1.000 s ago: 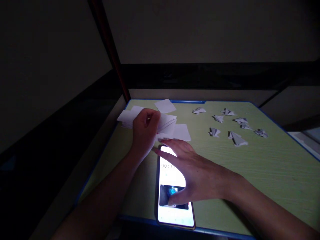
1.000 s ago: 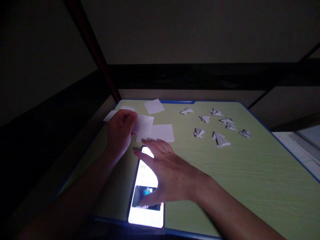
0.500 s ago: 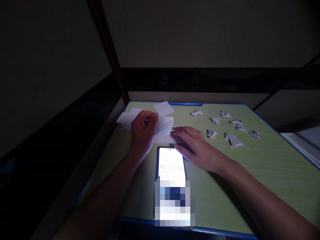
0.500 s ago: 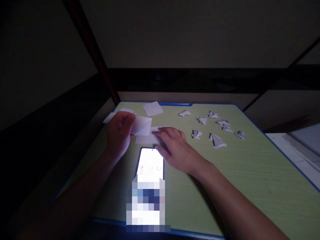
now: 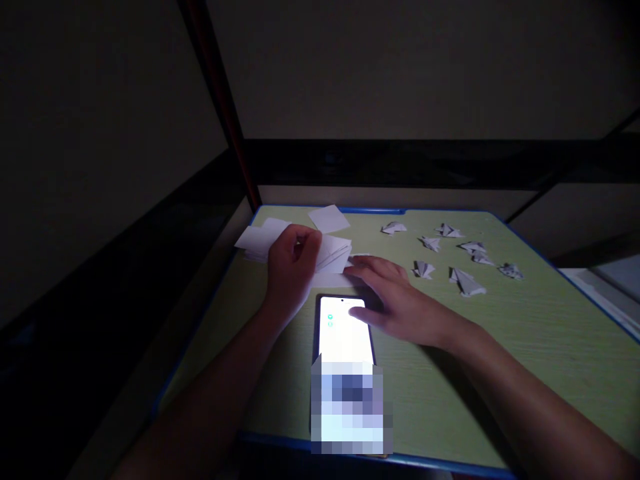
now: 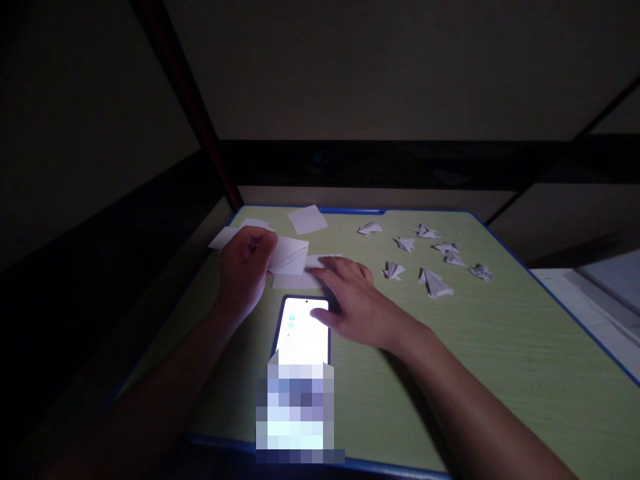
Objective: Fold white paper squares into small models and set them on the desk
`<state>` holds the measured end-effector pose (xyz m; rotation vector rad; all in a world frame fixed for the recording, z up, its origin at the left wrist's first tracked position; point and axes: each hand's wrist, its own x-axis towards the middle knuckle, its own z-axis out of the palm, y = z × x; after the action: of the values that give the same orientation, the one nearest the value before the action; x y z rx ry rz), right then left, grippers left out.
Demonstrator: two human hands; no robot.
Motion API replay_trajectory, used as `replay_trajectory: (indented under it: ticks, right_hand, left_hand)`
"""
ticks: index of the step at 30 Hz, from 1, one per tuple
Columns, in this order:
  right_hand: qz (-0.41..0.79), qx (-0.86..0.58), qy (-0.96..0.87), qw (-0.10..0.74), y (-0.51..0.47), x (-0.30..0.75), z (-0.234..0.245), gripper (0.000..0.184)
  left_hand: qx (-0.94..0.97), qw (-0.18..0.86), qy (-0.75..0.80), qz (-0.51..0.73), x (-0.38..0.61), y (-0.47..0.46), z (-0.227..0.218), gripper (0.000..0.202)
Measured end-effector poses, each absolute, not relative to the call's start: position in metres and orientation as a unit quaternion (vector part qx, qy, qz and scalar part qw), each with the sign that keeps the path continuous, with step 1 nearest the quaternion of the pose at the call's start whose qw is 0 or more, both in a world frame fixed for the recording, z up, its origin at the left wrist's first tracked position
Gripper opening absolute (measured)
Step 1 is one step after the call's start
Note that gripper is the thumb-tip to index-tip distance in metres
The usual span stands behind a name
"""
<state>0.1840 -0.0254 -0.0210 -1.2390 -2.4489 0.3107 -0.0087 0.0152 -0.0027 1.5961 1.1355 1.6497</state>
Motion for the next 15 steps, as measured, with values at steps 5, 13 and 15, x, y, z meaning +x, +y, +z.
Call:
replay_trajectory:
  ticks: [5, 13, 15]
  right_hand:
    - [0.143, -0.437, -0.864, 0.204, -0.025, 0.19, -0.015, 0.056]
    - [0.13, -0.446, -0.863, 0.199, -0.029, 0.17, -0.026, 0.045]
    - [0.133, -0.436, -0.864, 0.213, -0.03, 0.167, -0.026, 0.047]
  left_hand:
    - [0.607, 0.275, 0.426, 0.612, -0.009, 0.015, -0.003, 0.014]
    - [0.619, 0.272, 0.42, 0.605, -0.009, 0.013, -0.002, 0.012]
    - [0.623, 0.271, 0.419, 0.603, -0.008, 0.013, -0.002, 0.012]
